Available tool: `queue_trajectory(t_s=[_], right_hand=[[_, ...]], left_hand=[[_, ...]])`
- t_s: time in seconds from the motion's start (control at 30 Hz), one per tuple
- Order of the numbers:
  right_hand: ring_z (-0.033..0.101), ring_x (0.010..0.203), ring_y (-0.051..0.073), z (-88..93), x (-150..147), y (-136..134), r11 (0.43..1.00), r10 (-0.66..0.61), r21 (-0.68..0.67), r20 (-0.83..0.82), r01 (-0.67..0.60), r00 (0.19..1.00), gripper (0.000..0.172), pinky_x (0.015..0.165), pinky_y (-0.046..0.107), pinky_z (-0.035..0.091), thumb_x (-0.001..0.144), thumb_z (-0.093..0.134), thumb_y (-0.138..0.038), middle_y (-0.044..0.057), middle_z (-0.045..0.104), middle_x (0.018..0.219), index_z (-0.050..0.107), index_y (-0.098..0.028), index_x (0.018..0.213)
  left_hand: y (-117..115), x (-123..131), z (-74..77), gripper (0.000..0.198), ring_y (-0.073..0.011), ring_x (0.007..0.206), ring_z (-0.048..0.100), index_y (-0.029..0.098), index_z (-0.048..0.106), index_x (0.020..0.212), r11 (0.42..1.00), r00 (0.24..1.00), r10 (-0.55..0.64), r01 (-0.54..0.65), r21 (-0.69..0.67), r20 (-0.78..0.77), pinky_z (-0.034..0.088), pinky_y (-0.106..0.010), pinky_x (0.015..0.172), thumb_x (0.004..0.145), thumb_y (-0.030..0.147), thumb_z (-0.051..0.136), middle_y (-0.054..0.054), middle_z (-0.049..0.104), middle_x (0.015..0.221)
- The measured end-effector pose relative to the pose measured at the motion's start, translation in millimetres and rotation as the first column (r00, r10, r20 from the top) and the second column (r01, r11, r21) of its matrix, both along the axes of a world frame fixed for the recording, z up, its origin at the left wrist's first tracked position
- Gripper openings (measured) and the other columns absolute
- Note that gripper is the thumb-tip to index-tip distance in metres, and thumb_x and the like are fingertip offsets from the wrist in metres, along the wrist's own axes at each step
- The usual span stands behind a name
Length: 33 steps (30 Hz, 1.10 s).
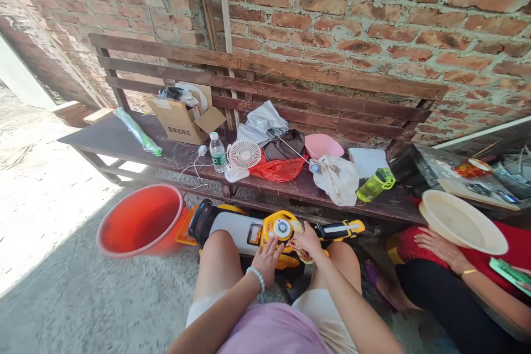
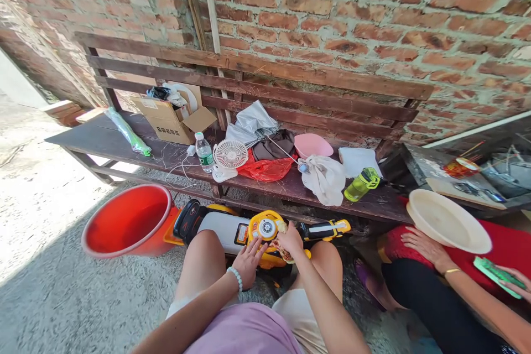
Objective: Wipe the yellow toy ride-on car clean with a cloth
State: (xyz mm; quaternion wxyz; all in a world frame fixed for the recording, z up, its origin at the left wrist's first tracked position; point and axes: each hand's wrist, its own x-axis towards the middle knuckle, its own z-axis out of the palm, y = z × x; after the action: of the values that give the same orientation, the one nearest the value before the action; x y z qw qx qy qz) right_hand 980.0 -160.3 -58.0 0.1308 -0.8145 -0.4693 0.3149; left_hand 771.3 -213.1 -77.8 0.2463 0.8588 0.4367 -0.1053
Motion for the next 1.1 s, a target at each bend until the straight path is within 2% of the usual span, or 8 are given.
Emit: queue_trajectory(t_s=[0.2,0.27,0.33,0.43,0.63,0.8,0.97,1.1], right_hand=[[0.064,0.125,0.030,57.2,-10.5,46.2,0.928,0.359,-0.025,0.326,-0.372,0.874,0.079,0.098,0.036,0.047,0.089,0.058,-0.026,0.022,0.064,0.139,0.030,-0.010,0.161],[0.058,0.132,0.030,68.1,-26.7,61.6,0.813,0.540,0.006,0.367,-0.582,0.757,0.081,0.103,0.036,0.044,0.085,0.061,-0.024,0.019,0.061,0.144,0.032,-0.015,0.160],[0.055,0.134,0.030,69.7,-48.4,74.0,0.641,0.723,-0.038,0.367,-0.767,0.585,0.076,0.107,0.038,0.041,0.082,0.065,-0.023,0.016,0.064,0.142,0.043,-0.021,0.155],[0.059,0.129,0.030,58.6,-79.9,87.2,0.492,0.854,-0.192,0.297,-0.849,0.428,0.055,0.109,0.042,0.040,0.079,0.067,-0.021,0.011,0.071,0.132,0.066,-0.028,0.133],[0.070,0.115,0.031,38.4,-83.8,112.0,0.588,0.809,-0.274,0.187,-0.761,0.558,0.040,0.093,0.035,0.050,0.069,0.075,-0.021,0.012,0.077,0.121,0.078,-0.025,0.109],[0.071,0.111,0.030,30.2,-40.5,119.8,0.745,0.664,-0.184,0.113,-0.641,0.739,0.039,0.087,0.032,0.051,0.066,0.074,-0.022,0.012,0.077,0.120,0.078,-0.022,0.105],[0.075,0.093,0.025,16.7,0.7,95.9,0.919,0.385,-0.091,-0.012,-0.385,0.923,0.029,0.075,0.027,0.052,0.071,0.071,-0.024,0.013,0.080,0.103,0.077,-0.014,0.098],[0.075,0.086,0.024,5.3,10.3,60.9,0.991,0.132,0.009,-0.092,-0.131,0.987,0.032,0.071,0.026,0.053,0.077,0.065,-0.029,0.011,0.080,0.094,0.076,-0.013,0.102]], left_hand=[[-1.1,-3.6,-1.9,0.100,-0.0278,0.162,0.004,0.014,0.007,0.167,1.000,0.999,0.015,-0.015,-0.007,0.041,0.025,-0.054,0.126,0.078,0.025,0.050,-0.005,0.000,0.175],[-1.0,-5.0,-0.4,0.101,-0.0269,0.162,0.004,0.012,0.003,0.167,1.000,0.999,0.020,-0.020,-0.006,0.048,0.025,-0.053,0.127,0.078,0.025,0.049,-0.004,-0.001,0.175],[-0.3,-5.7,-0.2,0.101,-0.0279,0.162,0.003,0.011,0.004,0.167,1.000,0.999,0.009,-0.009,-0.006,0.041,0.024,-0.054,0.127,0.078,0.027,0.050,-0.005,0.000,0.175],[1.6,-7.1,-2.9,0.099,-0.0311,0.162,0.005,0.012,0.009,0.167,1.000,1.000,-0.014,0.014,0.003,0.008,0.024,-0.057,0.126,0.080,0.031,0.052,-0.006,0.002,0.175],[3.2,-11.3,-8.7,0.076,-0.0268,0.161,0.014,0.019,0.016,0.167,0.998,1.000,-0.009,0.009,0.066,-0.011,0.028,-0.053,0.125,0.094,0.027,0.035,-0.003,0.011,0.175],[-0.3,-12.6,-6.1,0.091,-0.0328,0.161,0.010,0.018,0.005,0.167,0.996,1.000,-0.009,0.011,0.092,-0.026,0.032,-0.058,0.121,0.089,0.032,0.049,-0.008,0.007,0.175],[-3.1,-11.5,-18.4,0.106,-0.0337,0.161,0.006,0.017,-0.002,0.166,0.993,0.999,-0.028,0.031,0.118,-0.032,0.030,-0.061,0.120,0.080,0.031,0.058,-0.010,0.000,0.174],[-6.5,-7.6,-38.7,0.100,-0.0300,0.162,0.005,0.018,-0.003,0.166,0.985,0.998,0.019,-0.009,0.172,-0.057,0.031,-0.061,0.120,0.083,0.024,0.051,-0.006,-0.001,0.174]])
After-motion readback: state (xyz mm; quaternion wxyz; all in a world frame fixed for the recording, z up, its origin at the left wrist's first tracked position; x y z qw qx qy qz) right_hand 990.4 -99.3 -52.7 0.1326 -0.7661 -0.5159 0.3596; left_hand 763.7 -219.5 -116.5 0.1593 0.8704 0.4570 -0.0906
